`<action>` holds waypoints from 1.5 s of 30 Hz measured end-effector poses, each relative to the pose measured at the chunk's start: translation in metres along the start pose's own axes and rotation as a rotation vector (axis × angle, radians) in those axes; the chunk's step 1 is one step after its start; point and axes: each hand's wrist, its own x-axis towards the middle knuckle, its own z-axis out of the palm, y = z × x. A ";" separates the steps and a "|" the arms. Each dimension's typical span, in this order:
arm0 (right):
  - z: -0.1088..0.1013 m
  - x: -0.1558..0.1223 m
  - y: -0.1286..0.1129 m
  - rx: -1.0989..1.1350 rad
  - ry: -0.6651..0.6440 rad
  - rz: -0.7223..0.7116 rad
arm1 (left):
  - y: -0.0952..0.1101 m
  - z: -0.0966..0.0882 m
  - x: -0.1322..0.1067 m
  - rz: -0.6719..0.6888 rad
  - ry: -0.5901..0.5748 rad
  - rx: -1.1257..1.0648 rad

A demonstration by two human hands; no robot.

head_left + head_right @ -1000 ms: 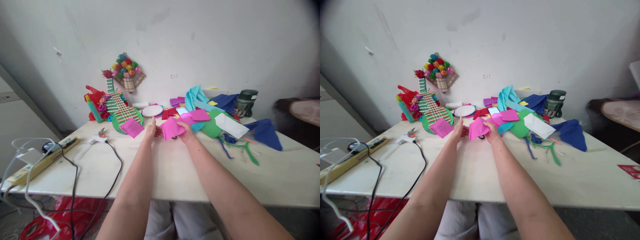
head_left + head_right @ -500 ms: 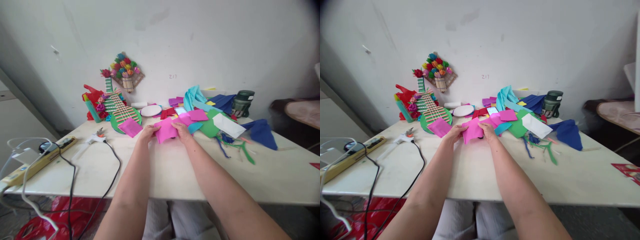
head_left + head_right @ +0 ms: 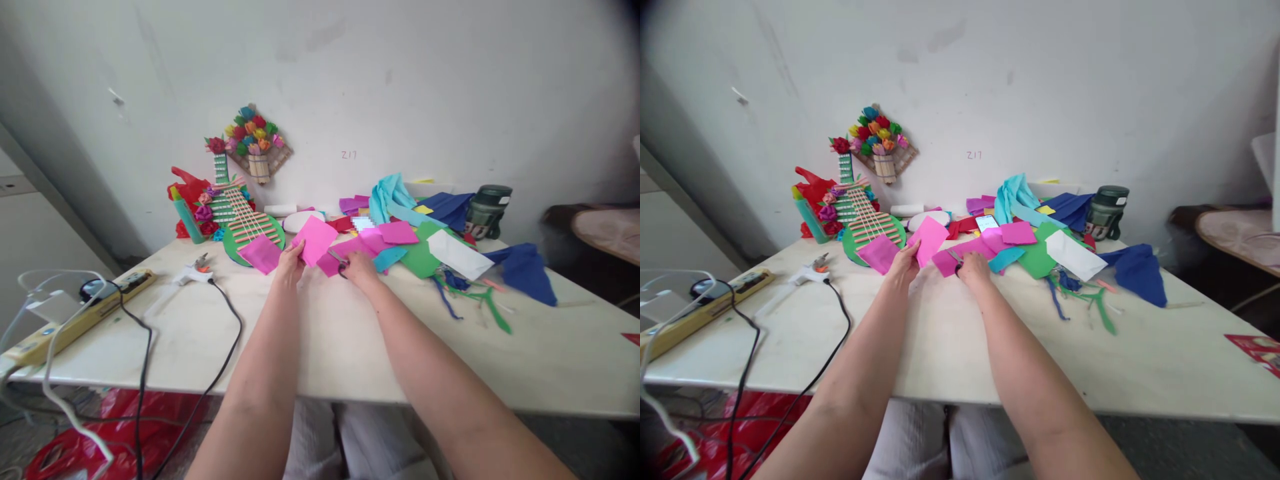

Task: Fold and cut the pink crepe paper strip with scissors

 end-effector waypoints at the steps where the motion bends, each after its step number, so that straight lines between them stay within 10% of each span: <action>1: -0.002 -0.001 -0.001 -0.026 -0.005 0.005 | 0.000 0.000 0.000 0.005 0.009 -0.011; 21: -0.032 -0.020 -0.032 -0.109 -0.131 0.016 | -0.005 -0.003 -0.001 -0.013 0.063 0.161; 32: -0.033 -0.010 -0.010 0.177 -0.141 0.212 | -0.011 0.001 -0.004 -0.104 0.043 0.346; 39: -0.020 0.009 0.016 0.531 0.143 0.289 | -0.013 0.000 -0.004 -0.080 -0.021 0.367; 45: -0.012 0.014 0.015 0.881 0.134 0.206 | -0.019 -0.008 0.004 -0.028 -0.093 0.488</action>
